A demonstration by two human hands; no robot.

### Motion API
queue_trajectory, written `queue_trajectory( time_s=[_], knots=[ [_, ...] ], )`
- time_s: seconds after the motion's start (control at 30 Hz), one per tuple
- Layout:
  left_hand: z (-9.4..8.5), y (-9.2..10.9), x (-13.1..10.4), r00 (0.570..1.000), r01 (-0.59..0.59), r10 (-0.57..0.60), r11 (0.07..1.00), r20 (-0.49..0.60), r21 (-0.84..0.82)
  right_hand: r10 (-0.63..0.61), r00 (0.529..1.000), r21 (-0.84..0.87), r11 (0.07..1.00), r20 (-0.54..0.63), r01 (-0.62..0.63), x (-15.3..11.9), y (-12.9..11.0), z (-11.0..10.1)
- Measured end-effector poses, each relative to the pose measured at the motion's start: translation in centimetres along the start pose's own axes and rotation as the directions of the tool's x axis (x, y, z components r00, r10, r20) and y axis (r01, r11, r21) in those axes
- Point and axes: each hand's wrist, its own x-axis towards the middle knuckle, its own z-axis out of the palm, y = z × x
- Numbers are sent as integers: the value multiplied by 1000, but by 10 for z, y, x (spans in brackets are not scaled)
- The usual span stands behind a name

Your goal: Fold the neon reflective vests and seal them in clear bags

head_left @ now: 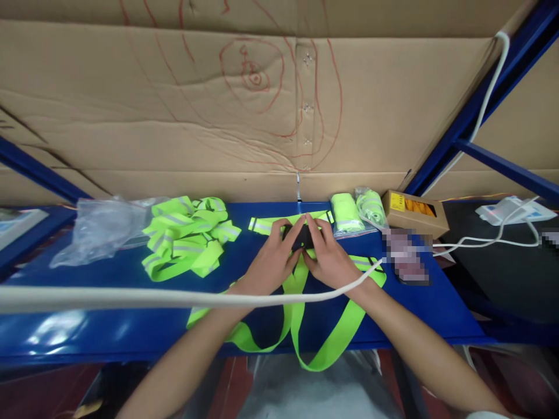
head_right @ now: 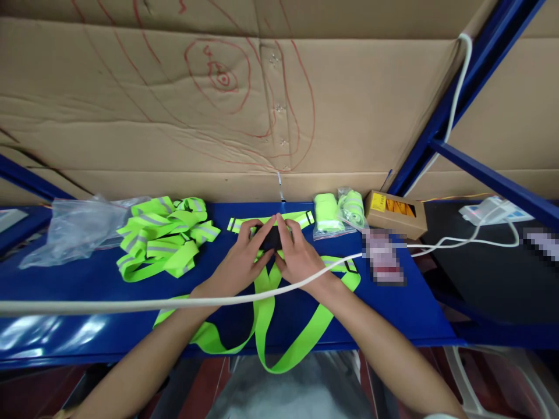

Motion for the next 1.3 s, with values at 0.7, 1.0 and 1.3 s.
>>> queue_trajectory(
  time_s=[0.7, 1.0, 1.3],
  knots=[
    [-123, 35, 41, 772, 2, 129, 979, 622, -205, -29, 979, 553, 828, 199, -88, 0, 7, -65],
    [-112, 29, 46, 852, -23, 138, 973, 504, -228, -83, 919, 632, 750, 384, -197, 1, 12, -68],
    [-121, 7, 47, 780, 70, 74, 976, 621, -205, -7, 917, 575, 781, 400, -245, 4, 24, -79]
  ],
)
